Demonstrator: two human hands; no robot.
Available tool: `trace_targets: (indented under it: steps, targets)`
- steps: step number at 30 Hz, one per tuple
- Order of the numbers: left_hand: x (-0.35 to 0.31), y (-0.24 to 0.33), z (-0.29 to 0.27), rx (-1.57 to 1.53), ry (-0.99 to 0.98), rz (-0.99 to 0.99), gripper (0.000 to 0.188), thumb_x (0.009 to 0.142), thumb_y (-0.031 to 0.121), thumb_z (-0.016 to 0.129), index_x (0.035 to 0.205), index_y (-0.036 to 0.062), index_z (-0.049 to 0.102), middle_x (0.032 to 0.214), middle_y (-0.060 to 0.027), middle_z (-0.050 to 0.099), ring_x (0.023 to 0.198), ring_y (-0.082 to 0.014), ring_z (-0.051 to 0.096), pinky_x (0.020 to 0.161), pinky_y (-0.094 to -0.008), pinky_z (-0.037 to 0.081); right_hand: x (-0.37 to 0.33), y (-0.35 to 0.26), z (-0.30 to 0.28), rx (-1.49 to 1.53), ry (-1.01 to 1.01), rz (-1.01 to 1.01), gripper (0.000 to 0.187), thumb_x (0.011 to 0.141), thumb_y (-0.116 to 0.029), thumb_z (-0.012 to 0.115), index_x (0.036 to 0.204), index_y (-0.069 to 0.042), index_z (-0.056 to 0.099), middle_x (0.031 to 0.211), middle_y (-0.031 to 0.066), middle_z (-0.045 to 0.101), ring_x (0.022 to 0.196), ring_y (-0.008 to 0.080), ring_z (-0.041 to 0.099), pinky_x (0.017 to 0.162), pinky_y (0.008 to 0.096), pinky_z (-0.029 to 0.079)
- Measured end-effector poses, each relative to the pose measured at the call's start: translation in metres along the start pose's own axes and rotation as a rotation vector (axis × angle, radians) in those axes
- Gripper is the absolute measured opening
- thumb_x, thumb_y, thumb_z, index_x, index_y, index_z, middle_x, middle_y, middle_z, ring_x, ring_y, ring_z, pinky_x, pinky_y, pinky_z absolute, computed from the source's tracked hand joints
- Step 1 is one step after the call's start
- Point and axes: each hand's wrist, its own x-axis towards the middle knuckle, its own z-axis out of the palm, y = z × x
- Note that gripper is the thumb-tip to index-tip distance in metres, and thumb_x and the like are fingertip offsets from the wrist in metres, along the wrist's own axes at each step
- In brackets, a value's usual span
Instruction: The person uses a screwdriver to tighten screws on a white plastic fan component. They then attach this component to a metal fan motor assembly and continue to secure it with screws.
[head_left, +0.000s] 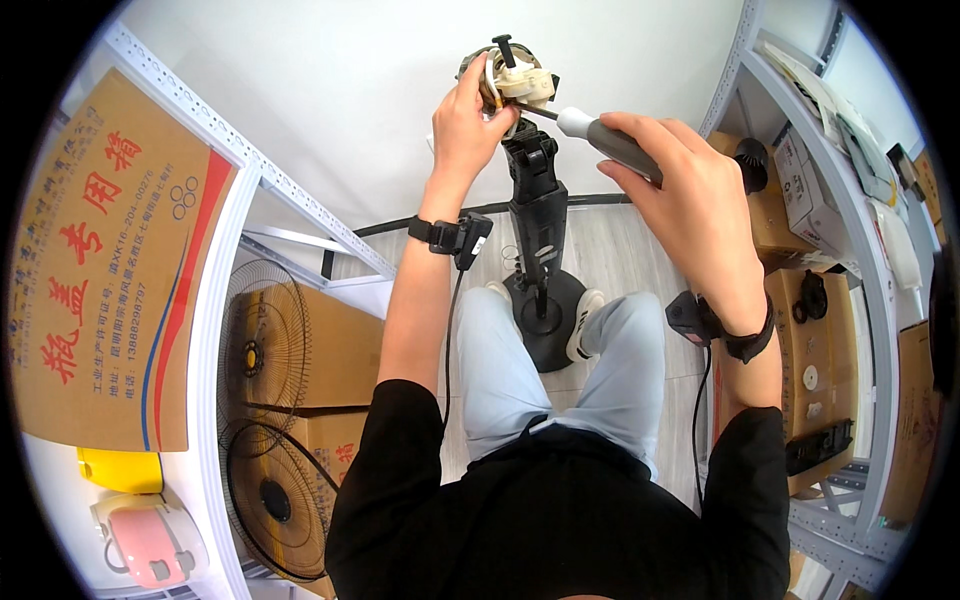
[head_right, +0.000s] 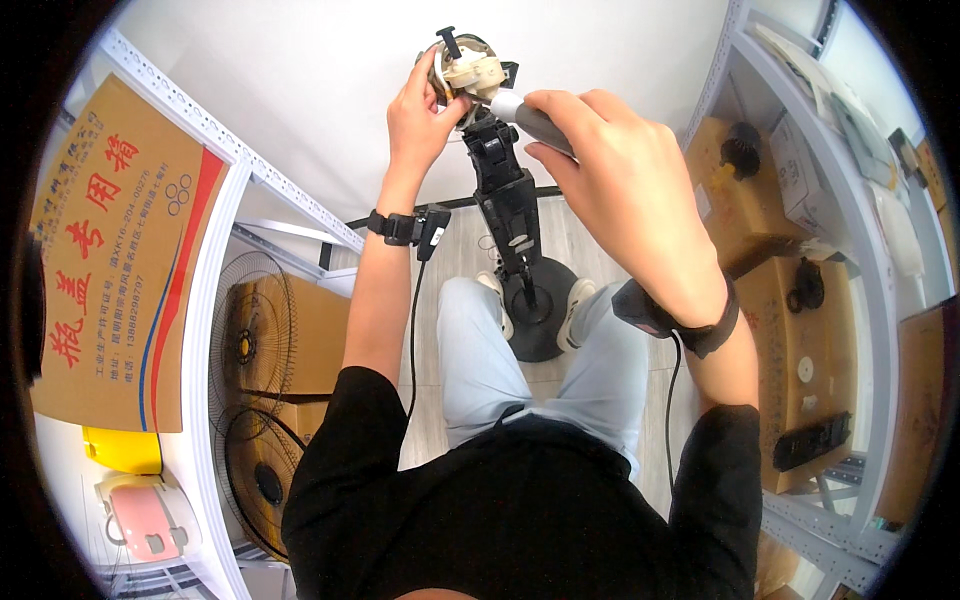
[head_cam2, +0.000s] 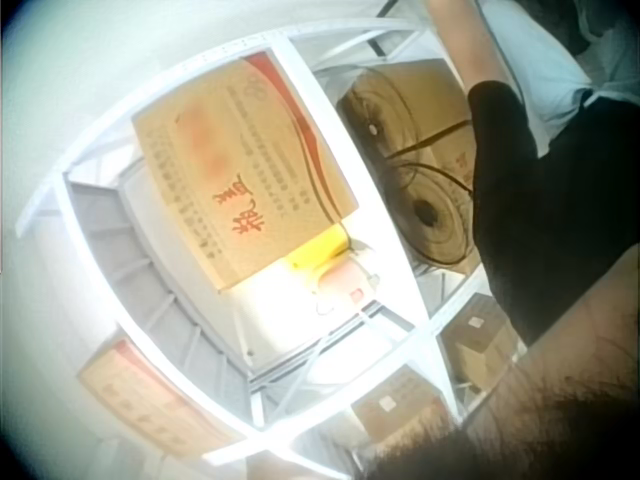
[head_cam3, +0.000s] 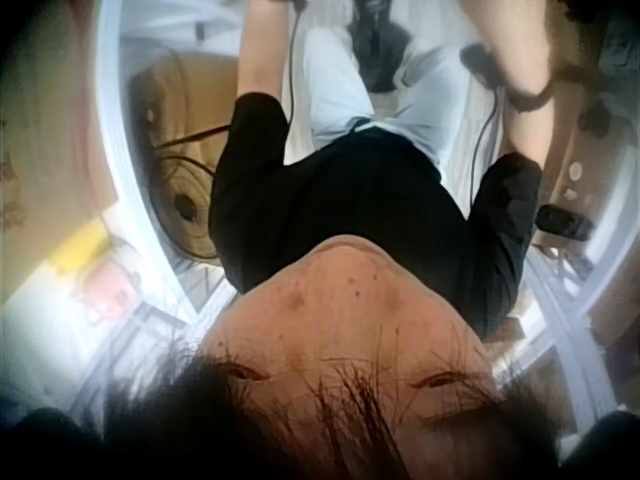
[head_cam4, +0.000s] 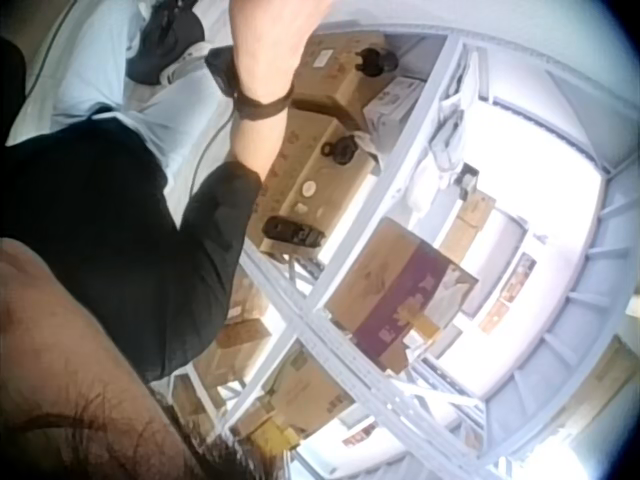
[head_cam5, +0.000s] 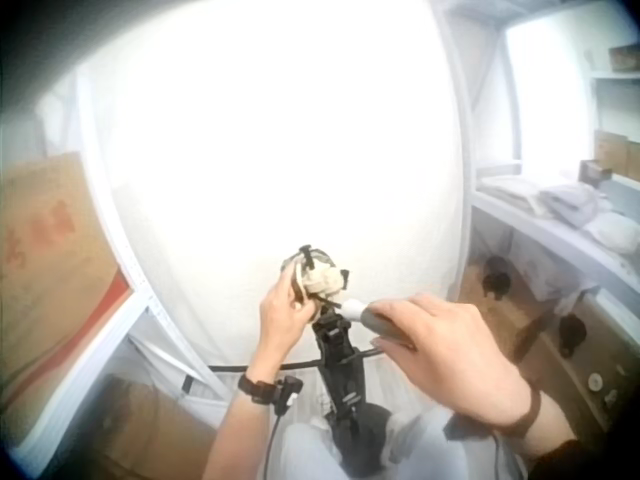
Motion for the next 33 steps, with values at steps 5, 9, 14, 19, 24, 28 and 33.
trace_targets:
  steps: [5,9,14,19,24,28,33]
  targets:
    - [-0.001,-0.002,-0.002,0.007,0.024,0.037,0.073,0.069,0.016,0.078,0.136,0.0080,0.050,0.068,-0.0042,0.051,0.063,-0.0160,0.051,0.059,-0.0300,0.045,0.002,-0.007,-0.002,-0.024,0.046,-0.114,0.026,0.079,-0.010,0.072,0.104,-0.009,0.065,0.085,0.0096,0.064,0.069,0.0303,0.065,0.062,0.0369,0.053]
    - [0.000,0.004,-0.002,0.006,-0.017,-0.020,0.071,0.070,0.016,0.077,0.135,0.0073,0.050,0.086,-0.0125,0.066,0.076,-0.0249,0.065,0.069,-0.0354,0.052,0.002,-0.006,-0.004,0.035,0.045,-0.017,0.024,0.079,-0.010,0.072,0.101,-0.009,0.066,0.088,0.0079,0.065,0.069,0.0282,0.065,0.062,0.0353,0.053]
    - [-0.001,0.005,-0.003,0.026,-0.028,-0.049,0.072,0.070,0.015,0.076,0.136,0.0073,0.049,0.086,-0.0118,0.065,0.076,-0.0239,0.064,0.068,-0.0349,0.052,-0.004,-0.008,-0.013,0.062,0.042,0.031,0.023,0.079,-0.010,0.073,0.101,-0.009,0.067,0.090,0.0075,0.067,0.070,0.0267,0.066,0.062,0.0331,0.053]
    - [-0.010,0.009,-0.003,-0.127,0.007,-0.176,0.067,0.073,0.013,0.074,0.133,0.0012,0.047,0.080,-0.0052,0.054,0.071,-0.0178,0.054,0.066,-0.0312,0.049,-0.011,-0.012,-0.032,0.120,0.057,0.099,0.026,0.078,-0.010,0.075,0.103,-0.008,0.068,0.091,0.0090,0.068,0.071,0.0239,0.066,0.064,0.0301,0.053]
    - [-0.044,-0.008,-0.004,-1.090,0.179,-0.533,0.033,0.089,0.009,0.059,0.118,-0.0029,0.048,0.083,-0.0033,0.048,0.067,-0.0135,0.043,0.060,-0.0283,0.041,-0.038,0.004,-0.029,0.200,0.173,0.089,0.029,0.077,-0.008,0.077,0.104,-0.005,0.068,0.092,0.0095,0.069,0.075,0.0203,0.066,0.065,0.0267,0.052]
    - [-0.066,-0.020,-0.012,-1.693,0.084,-0.968,0.022,0.096,0.005,0.050,0.114,-0.0067,0.048,0.086,-0.0059,0.048,0.069,-0.0128,0.042,0.059,-0.0259,0.037,-0.054,0.009,-0.009,0.361,0.196,0.149,0.029,0.077,-0.008,0.078,0.104,-0.004,0.069,0.094,0.0101,0.070,0.076,0.0186,0.066,0.065,0.0260,0.052]
    - [-0.093,-0.029,-0.009,-1.632,0.212,-0.963,0.019,0.097,0.006,0.052,0.111,-0.0064,0.048,0.102,-0.0167,0.060,0.088,-0.0192,0.058,0.076,-0.0299,0.052,-0.066,0.005,0.019,0.427,0.140,0.142,0.029,0.077,-0.009,0.078,0.104,-0.005,0.070,0.096,0.0093,0.070,0.076,0.0175,0.067,0.059,0.0258,0.052]
